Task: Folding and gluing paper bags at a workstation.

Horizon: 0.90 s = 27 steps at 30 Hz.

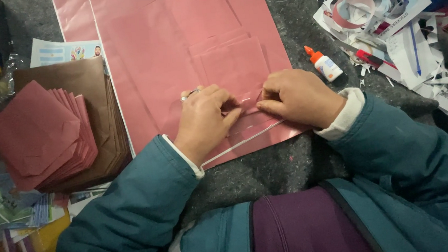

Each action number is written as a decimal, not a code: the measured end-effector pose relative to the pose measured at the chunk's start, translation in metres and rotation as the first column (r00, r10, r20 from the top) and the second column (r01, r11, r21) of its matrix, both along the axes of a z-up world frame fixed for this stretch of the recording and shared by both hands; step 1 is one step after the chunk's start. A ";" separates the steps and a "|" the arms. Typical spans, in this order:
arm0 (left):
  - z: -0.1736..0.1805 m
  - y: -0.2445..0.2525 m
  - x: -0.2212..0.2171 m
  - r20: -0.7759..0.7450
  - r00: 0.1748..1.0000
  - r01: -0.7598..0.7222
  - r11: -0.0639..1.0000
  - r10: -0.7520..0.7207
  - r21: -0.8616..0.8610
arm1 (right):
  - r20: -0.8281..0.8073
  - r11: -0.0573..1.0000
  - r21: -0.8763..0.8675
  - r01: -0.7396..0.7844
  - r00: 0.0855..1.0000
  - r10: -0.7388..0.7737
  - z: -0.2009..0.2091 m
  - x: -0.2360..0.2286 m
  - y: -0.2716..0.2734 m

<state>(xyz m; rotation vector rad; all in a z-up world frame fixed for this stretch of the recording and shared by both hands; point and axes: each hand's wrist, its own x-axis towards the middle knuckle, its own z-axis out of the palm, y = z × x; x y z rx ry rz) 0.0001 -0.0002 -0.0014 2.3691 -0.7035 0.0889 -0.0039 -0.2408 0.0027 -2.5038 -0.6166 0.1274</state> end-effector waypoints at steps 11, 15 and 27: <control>0.002 0.000 0.001 -0.002 1.000 -0.001 1.000 0.001 0.003 | -0.101 0.977 0.098 0.192 0.978 -0.182 0.018 -0.001 -0.024; 0.008 -0.002 -0.001 -0.029 1.000 -0.008 1.000 0.007 -0.007 | 0.061 0.949 0.249 0.194 0.975 -0.216 0.035 -0.014 -0.019; 0.006 -0.001 0.001 0.005 1.000 0.011 1.000 -0.011 0.012 | 0.352 0.950 -0.212 -0.228 0.889 0.292 0.033 -0.038 -0.014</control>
